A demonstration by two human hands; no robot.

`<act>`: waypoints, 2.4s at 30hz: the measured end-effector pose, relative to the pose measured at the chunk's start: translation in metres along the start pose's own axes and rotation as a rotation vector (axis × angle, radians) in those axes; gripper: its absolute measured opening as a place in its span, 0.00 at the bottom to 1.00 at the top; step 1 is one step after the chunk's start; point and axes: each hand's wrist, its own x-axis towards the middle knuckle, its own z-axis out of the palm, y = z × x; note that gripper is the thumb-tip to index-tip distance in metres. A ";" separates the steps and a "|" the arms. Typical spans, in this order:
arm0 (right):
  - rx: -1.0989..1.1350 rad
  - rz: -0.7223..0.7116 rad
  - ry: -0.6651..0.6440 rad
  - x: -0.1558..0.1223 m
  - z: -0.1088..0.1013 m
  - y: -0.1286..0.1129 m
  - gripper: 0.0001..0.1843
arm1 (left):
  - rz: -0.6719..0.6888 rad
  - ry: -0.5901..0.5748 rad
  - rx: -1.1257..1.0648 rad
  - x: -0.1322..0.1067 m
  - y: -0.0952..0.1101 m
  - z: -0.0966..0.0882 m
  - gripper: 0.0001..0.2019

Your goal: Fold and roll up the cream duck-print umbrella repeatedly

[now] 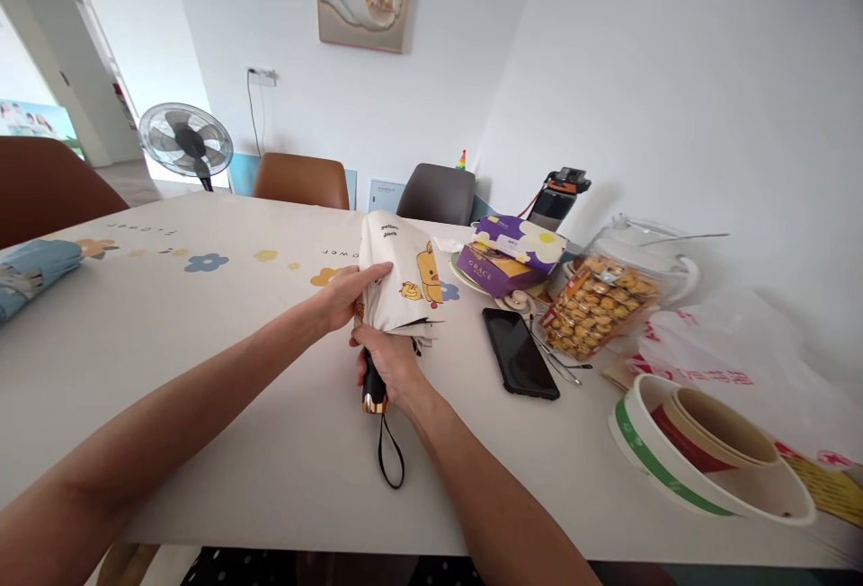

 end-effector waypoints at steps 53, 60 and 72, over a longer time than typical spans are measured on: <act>0.490 0.133 0.036 0.014 0.004 0.008 0.03 | 0.818 -0.003 1.626 -0.013 -0.025 0.026 0.10; 0.422 0.113 0.054 0.020 0.002 0.013 0.02 | 0.755 -0.103 1.696 -0.015 -0.010 0.022 0.08; 0.510 0.174 0.036 0.016 0.001 0.011 0.04 | 0.736 0.225 1.706 -0.015 -0.009 0.018 0.17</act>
